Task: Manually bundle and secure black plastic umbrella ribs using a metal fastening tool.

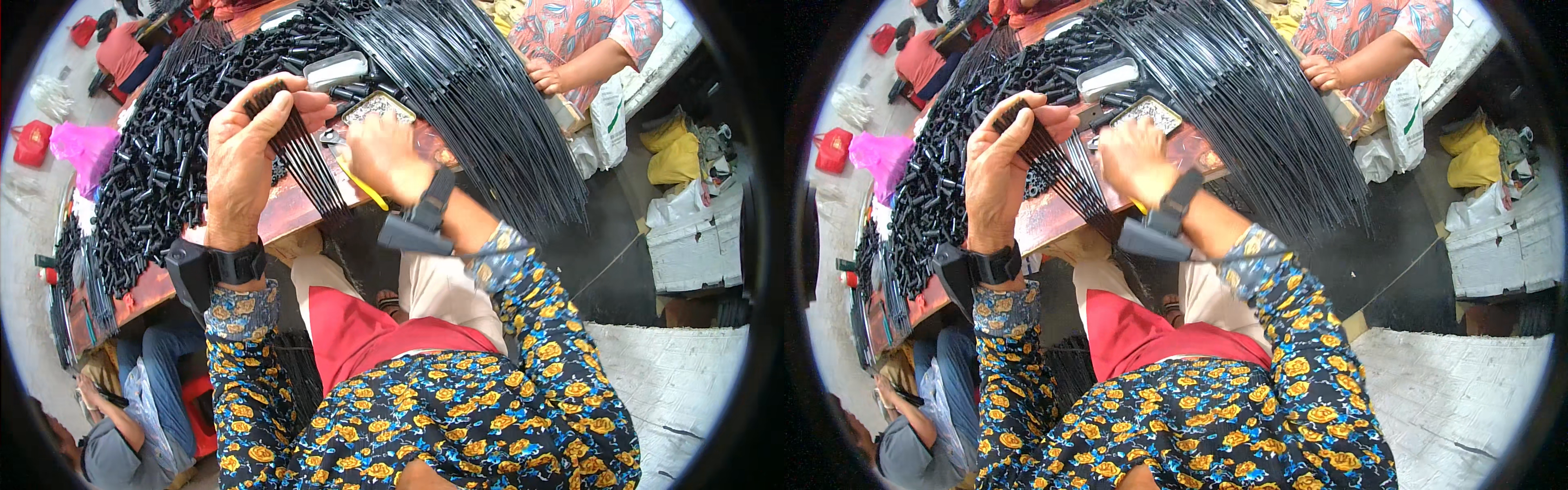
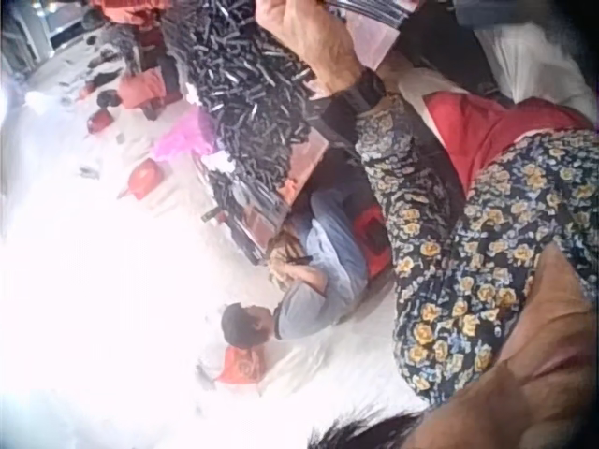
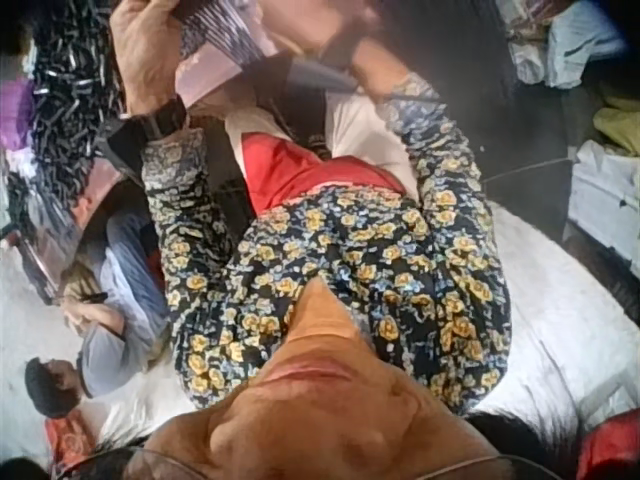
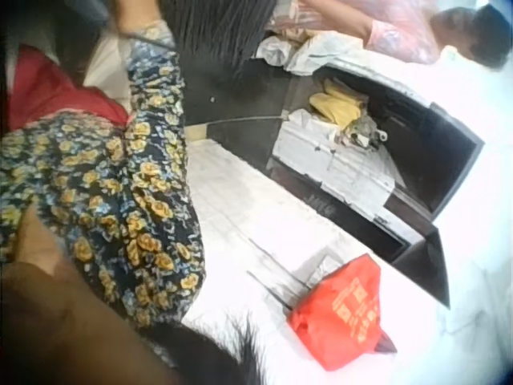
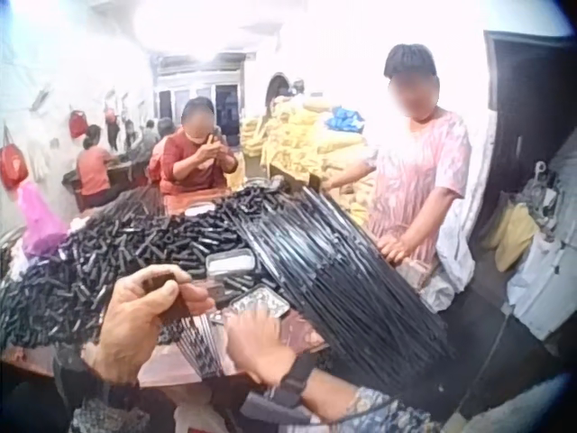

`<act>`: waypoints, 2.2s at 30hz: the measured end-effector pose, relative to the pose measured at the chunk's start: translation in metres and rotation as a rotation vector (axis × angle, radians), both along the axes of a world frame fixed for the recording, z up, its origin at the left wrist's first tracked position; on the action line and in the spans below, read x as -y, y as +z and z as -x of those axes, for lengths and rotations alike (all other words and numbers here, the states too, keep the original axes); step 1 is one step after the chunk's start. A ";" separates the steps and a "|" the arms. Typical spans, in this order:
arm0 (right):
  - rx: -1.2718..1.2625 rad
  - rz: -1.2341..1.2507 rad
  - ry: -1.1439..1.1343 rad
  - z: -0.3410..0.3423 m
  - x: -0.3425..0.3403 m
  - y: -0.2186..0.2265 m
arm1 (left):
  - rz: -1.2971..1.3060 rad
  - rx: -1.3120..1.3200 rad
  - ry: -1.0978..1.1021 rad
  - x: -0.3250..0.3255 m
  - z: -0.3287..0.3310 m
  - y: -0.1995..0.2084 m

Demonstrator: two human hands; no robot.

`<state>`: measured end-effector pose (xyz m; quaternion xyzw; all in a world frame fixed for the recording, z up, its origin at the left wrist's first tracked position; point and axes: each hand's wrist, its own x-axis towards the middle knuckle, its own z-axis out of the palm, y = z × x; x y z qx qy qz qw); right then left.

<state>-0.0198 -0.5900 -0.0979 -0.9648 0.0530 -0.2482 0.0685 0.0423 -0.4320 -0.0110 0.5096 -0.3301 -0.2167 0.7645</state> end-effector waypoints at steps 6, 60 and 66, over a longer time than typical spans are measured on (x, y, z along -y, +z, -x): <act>-0.177 -0.166 -0.092 -0.083 0.067 0.076 | 0.041 0.000 0.007 -0.001 0.007 0.002; 0.000 0.139 0.445 0.027 0.022 0.146 | -0.043 0.008 0.056 0.001 0.001 -0.005; 0.029 0.232 0.450 0.026 0.025 0.146 | -0.038 -0.004 0.053 0.000 0.002 -0.005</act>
